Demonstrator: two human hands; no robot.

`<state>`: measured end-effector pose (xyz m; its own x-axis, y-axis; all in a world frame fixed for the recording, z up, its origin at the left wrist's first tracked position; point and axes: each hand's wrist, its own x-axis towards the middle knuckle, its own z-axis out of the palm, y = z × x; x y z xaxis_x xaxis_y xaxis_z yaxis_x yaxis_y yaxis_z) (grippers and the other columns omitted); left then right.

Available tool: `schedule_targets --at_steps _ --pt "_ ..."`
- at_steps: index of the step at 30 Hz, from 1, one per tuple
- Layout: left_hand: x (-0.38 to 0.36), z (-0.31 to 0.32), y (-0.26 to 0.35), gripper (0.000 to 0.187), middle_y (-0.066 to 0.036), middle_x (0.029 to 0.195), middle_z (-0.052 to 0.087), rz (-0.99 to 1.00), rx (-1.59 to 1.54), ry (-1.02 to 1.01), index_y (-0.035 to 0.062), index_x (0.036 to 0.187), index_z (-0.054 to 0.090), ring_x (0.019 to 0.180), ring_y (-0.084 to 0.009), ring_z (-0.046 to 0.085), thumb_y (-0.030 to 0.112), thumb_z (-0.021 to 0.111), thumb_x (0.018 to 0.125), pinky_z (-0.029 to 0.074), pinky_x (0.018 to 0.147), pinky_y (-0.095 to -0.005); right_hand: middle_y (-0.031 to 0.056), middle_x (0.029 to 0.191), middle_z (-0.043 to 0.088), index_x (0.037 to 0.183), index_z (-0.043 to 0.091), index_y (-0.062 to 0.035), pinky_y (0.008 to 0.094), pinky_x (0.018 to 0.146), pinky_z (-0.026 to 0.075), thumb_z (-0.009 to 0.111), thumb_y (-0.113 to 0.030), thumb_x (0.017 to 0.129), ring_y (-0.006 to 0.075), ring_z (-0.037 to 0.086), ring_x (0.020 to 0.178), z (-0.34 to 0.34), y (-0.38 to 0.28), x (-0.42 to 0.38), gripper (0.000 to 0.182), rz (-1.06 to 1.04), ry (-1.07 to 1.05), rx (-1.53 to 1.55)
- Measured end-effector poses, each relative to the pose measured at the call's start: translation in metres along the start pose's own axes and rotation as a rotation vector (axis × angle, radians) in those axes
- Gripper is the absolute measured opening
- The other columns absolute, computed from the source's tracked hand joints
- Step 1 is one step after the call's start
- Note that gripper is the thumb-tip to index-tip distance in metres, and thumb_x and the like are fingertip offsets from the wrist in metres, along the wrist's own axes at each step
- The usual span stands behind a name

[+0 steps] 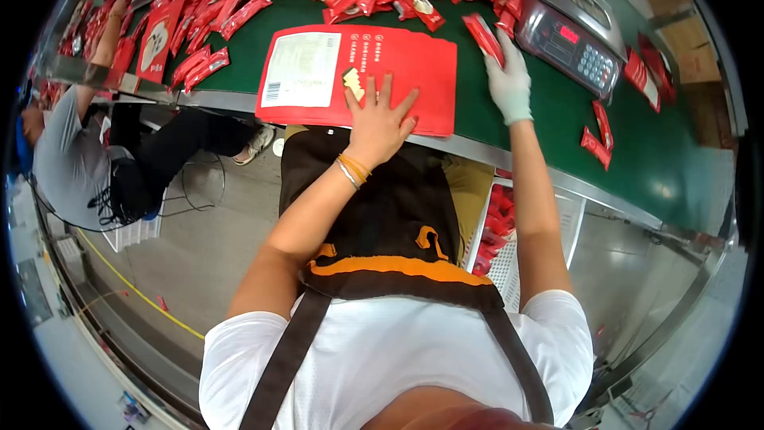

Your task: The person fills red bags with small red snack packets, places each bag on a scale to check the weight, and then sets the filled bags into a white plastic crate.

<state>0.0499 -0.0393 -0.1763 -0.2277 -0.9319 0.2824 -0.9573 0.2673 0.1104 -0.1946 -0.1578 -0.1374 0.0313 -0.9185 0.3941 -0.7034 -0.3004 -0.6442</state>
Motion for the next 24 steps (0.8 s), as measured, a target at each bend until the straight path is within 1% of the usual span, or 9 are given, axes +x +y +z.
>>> schedule_targets --at_steps 3,5,7,10,11,15,18,22,24 --pt "0.0 -0.001 0.001 0.053 -0.021 0.151 0.034 0.006 -0.015 0.028 0.0314 0.144 0.046 0.139 -0.0449 0.03 0.045 0.052 0.093 0.02 0.101 -0.0765 0.019 0.119 0.058 0.142 0.048 -0.0175 0.0399 0.099 0.044 0.059 -0.022 0.091 0.0357 0.054 0.115 0.061 -0.044 0.051 0.052 -0.132 0.082 0.062" --pt "-0.001 -0.003 0.0 0.052 -0.022 0.151 0.035 -0.013 -0.043 0.038 0.0291 0.143 0.047 0.139 -0.0439 0.03 0.045 0.052 0.093 0.02 0.102 -0.0761 0.0208 0.129 0.054 0.145 0.044 -0.027 0.0436 0.1 0.043 0.058 -0.023 0.091 0.0382 0.053 0.117 0.121 -0.016 0.089 0.056 -0.27 -0.075 -0.133" --pt "-0.002 0.001 -0.006 0.051 -0.022 0.15 0.036 0.002 -0.115 0.047 0.026 0.141 0.05 0.139 -0.0428 0.032 0.044 0.053 0.093 0.02 0.102 -0.0753 0.0207 0.127 0.057 0.147 0.038 -0.0332 0.0437 0.099 0.044 0.059 -0.025 0.091 0.0387 0.055 0.116 0.131 -0.036 0.089 0.061 -0.017 -0.189 -0.189" --pt "0.001 -0.004 -0.01 0.048 -0.022 0.148 0.038 0.001 -0.13 0.013 0.0211 0.138 0.053 0.137 -0.0412 0.036 0.041 0.052 0.094 0.022 0.103 -0.0738 0.0192 0.123 0.058 0.149 0.032 -0.0372 0.0451 0.096 0.047 0.061 -0.027 0.09 0.0392 0.058 0.109 0.116 -0.024 0.093 0.068 -0.083 -0.282 -0.208" --pt "0.001 -0.004 -0.009 0.047 -0.022 0.148 0.039 -0.001 -0.122 -0.024 0.0193 0.138 0.053 0.136 -0.0409 0.037 0.039 0.052 0.095 0.023 0.103 -0.0732 0.019 0.116 0.06 0.149 0.031 -0.0387 0.045 0.093 0.047 0.06 -0.026 0.091 0.0386 0.059 0.107 0.097 -0.036 0.083 0.067 -0.095 -0.265 -0.198" --pt "-0.001 0.004 -0.015 0.046 -0.025 0.147 0.038 -0.005 -0.151 -0.012 0.0145 0.137 0.053 0.136 -0.042 0.038 0.035 0.052 0.095 0.025 0.105 -0.0696 0.018 0.108 0.06 0.148 0.033 -0.0397 0.0451 0.088 0.049 0.059 -0.023 0.092 0.0385 0.059 0.102 0.031 -0.028 0.028 0.064 -0.011 -0.357 -0.29" --pt "-0.005 -0.007 -0.023 0.043 -0.03 0.144 0.036 -0.019 -0.255 0.03 0.0074 0.133 0.054 0.133 -0.045 0.039 0.029 0.053 0.095 0.03 0.108 -0.0604 0.0176 0.112 0.06 0.147 0.039 -0.0332 0.042 0.088 0.048 0.059 -0.021 0.093 0.0374 0.06 0.103 0.004 -0.009 -0.017 0.059 0.002 -0.304 -0.31" --pt "-0.006 -0.009 -0.032 0.043 -0.029 0.143 0.039 0.024 -0.257 0.068 0.0057 0.131 0.054 0.133 -0.0442 0.039 0.029 0.053 0.096 0.032 0.109 -0.0567 0.0151 0.111 0.06 0.147 0.04 -0.0286 0.0417 0.087 0.048 0.061 -0.016 0.091 0.0354 0.06 0.101 -0.007 -0.005 -0.053 0.061 0.026 -0.218 -0.289" --pt "0.001 -0.011 -0.033 0.034 -0.026 0.128 0.055 0.004 -0.245 0.161 0.0038 0.116 0.063 0.119 -0.0427 0.053 0.028 0.055 0.093 0.044 0.099 -0.054 0.0166 0.113 0.06 0.146 0.043 -0.0269 0.0433 0.09 0.047 0.062 -0.014 0.088 0.0361 0.058 0.104 -0.002 -0.007 -0.056 0.062 0.057 -0.157 -0.279"
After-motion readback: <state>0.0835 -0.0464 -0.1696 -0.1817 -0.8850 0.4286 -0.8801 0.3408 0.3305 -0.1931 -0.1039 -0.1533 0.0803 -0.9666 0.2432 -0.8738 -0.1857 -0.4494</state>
